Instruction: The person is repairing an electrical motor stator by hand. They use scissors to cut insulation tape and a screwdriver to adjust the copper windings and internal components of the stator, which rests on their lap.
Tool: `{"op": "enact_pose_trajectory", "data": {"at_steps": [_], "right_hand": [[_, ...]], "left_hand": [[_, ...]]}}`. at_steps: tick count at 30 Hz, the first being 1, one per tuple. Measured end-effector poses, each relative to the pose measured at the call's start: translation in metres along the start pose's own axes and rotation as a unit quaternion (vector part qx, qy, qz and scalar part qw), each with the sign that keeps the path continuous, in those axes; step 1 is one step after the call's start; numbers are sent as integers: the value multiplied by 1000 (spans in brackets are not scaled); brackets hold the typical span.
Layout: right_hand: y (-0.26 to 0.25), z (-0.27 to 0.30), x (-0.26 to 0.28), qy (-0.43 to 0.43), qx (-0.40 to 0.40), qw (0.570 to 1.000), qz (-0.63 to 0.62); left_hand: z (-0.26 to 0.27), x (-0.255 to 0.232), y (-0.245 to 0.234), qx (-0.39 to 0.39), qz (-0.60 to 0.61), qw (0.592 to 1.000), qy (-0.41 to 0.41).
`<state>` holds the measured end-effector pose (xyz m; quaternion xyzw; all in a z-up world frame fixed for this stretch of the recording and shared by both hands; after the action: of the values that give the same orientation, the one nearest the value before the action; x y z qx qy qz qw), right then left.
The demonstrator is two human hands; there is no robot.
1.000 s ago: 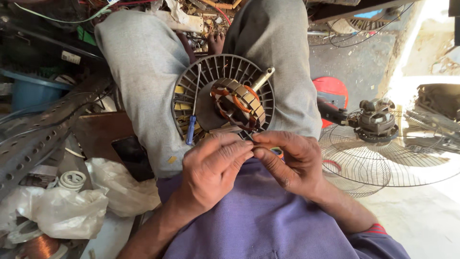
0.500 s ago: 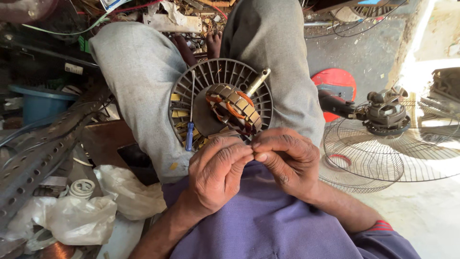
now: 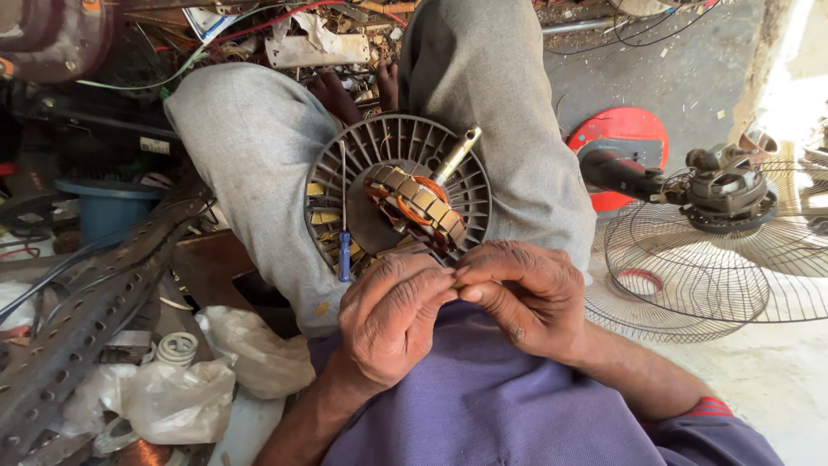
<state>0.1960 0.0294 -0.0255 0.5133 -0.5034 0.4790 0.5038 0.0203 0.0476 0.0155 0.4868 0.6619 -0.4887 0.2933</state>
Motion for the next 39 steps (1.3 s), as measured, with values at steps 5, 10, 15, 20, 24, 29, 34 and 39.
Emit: {"op": "enact_pose_trajectory", "data": {"at_steps": [5, 10, 15, 20, 24, 29, 34, 39], "right_hand": [[3, 2, -2, -11, -19, 1000, 9], [5, 3, -3, -35, -29, 999, 27], [4, 10, -16, 151, -1, 985, -88], [4, 14, -25, 266, 23, 940, -210], [-1, 9, -19, 154, -12, 983, -101], [-2, -14, -16, 7, -55, 996, 66], [4, -38, -18, 30, -8, 998, 57], [13, -54, -18, 65, 67, 996, 14]], "left_hand": [[6, 5, 2, -3, 7, 999, -36], [11, 9, 9, 15, 6, 997, -82], [7, 0, 3, -9, 28, 999, -35], [-2, -2, 2, 17, 32, 998, -47], [-9, 3, -8, 20, 32, 993, -109], [-27, 22, -24, -61, -51, 996, -45], [-37, 33, -25, -64, -82, 994, -38], [-39, 37, -21, -40, -46, 995, -81]]}}
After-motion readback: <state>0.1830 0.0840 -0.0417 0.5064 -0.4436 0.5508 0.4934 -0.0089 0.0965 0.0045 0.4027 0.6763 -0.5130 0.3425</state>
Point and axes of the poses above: each hand's wrist, its own z-axis away from the middle knuckle, its own y-axis out of the palm, x = y × z, the point moved 4 cm from there along -z, towards the middle knuckle, and after that the axes turned 13 degrees about -x, right-handed, at the moved point
